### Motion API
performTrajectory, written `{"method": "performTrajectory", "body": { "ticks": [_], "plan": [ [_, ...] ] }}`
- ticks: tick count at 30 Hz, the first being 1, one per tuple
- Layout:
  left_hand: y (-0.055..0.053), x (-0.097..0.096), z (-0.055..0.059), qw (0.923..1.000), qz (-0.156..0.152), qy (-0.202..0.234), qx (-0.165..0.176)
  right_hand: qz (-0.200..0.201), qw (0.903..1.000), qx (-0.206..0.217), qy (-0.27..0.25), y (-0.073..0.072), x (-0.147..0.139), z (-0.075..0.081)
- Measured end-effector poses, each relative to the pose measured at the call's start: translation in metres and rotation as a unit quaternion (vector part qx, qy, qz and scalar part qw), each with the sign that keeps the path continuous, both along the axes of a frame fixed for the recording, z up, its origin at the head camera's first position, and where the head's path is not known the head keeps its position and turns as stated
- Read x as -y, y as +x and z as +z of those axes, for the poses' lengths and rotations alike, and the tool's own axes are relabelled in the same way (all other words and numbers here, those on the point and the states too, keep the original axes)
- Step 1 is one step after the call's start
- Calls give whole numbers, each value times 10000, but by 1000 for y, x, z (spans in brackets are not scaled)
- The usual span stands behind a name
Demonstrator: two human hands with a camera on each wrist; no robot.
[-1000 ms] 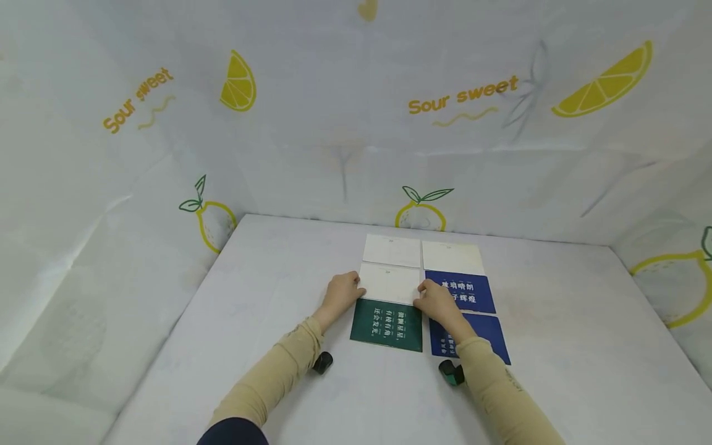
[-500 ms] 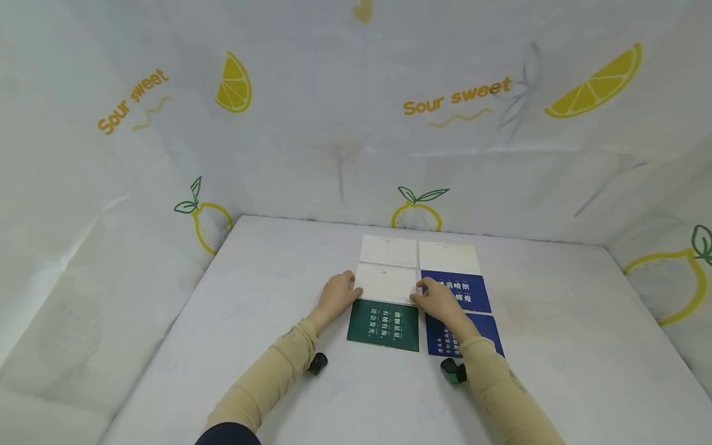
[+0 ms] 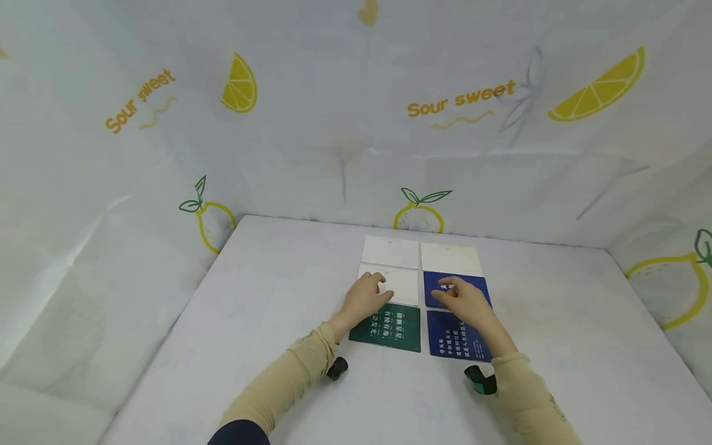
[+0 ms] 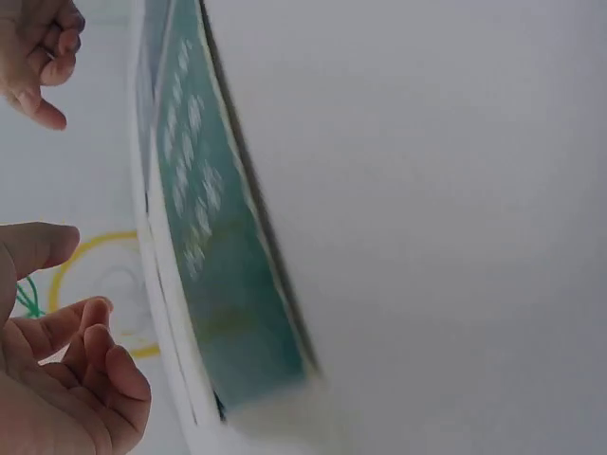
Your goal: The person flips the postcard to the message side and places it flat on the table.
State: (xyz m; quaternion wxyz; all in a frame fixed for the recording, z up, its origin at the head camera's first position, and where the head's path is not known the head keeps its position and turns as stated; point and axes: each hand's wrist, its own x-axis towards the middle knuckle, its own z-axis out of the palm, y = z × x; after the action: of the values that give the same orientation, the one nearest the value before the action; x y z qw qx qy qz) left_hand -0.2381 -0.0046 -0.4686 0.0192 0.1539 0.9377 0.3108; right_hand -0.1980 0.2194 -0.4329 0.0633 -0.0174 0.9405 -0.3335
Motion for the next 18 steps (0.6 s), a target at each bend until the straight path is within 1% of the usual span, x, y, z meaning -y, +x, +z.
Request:
{"method": "performTrajectory", "body": {
  "ticks": [2,5,8,11,15,18],
  "plan": [
    [3,-9,3,9998,-128,71,118,-29,10000,-42,-23,3,-8,2],
    [4,-23,3,9980,-285,340,450,-97,9999,-120,2,8,-20,6],
    [7,-38,3,9926,-429,729,876,-243,9995,-201,64,12,-32,7],
    [10,-53,4,9853,-576,1028,1237,-404,9990,-171,125,15,-44,6],
    [16,-68,5,9739,-654,1386,1674,-586,9981,205,24,16,-59,1],
    [21,-76,3,9620,-551,1762,2012,-747,9953,604,-105,16,-67,-4]
  ]
}}
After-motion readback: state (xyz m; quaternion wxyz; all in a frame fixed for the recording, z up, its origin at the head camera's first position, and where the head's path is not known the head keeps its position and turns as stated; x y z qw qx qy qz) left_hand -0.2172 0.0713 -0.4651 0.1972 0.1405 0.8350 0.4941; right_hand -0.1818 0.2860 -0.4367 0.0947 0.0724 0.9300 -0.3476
